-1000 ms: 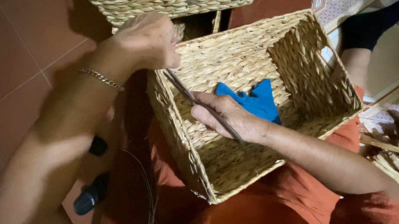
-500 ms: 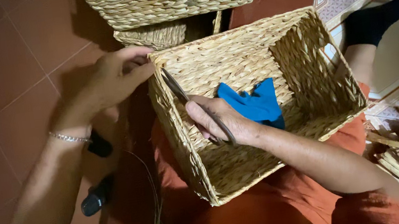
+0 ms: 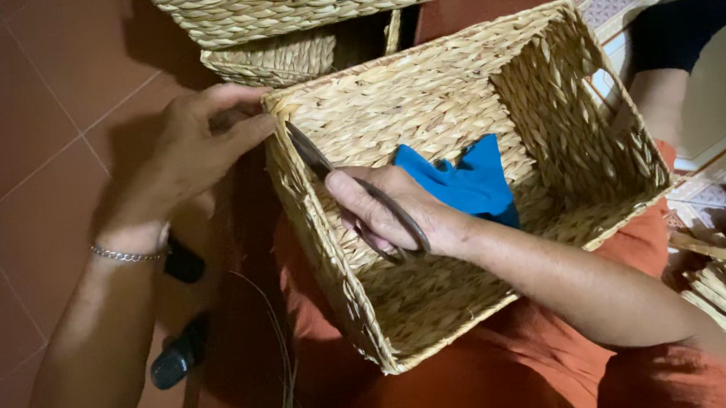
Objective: The person trims loose fibers from the rim of a woven basket using scissors, then wipes the basket's exterior and interior with a blue cloth. The person rotates the basket to access different sides and continues wiping until the clip ends.
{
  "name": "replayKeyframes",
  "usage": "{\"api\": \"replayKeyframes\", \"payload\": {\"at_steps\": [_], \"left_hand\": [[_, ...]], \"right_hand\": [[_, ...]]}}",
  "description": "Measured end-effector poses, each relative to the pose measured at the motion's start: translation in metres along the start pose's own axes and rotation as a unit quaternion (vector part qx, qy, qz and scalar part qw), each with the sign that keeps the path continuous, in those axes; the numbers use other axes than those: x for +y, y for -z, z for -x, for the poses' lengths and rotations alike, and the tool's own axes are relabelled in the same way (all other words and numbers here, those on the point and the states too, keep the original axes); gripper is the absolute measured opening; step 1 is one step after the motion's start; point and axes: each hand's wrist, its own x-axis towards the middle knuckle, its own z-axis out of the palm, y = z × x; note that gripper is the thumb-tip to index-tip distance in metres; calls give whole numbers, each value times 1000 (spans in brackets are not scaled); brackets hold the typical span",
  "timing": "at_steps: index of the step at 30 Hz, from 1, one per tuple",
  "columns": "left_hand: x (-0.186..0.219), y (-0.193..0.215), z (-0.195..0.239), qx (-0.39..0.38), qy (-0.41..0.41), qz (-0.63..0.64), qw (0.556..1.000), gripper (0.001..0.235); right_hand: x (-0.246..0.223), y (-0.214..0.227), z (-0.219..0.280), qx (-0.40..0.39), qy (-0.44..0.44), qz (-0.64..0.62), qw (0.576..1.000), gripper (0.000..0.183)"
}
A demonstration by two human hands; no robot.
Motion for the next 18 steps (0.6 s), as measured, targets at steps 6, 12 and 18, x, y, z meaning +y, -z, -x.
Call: {"api": "replayKeyframes", "payload": {"at_steps": [6,12,18], "left_hand": [[10,1,5,-3,-37,7,999,50],[3,1,4,-6,-39,13,999,54],[4,1,4,-16,-30,0,999,56]], "right_hand": [[17,-10,-7,100,167,140,971,44],[23,-10,2,107,202,125,965,47],[19,-9,10,34,87,-36,995,49]]}}
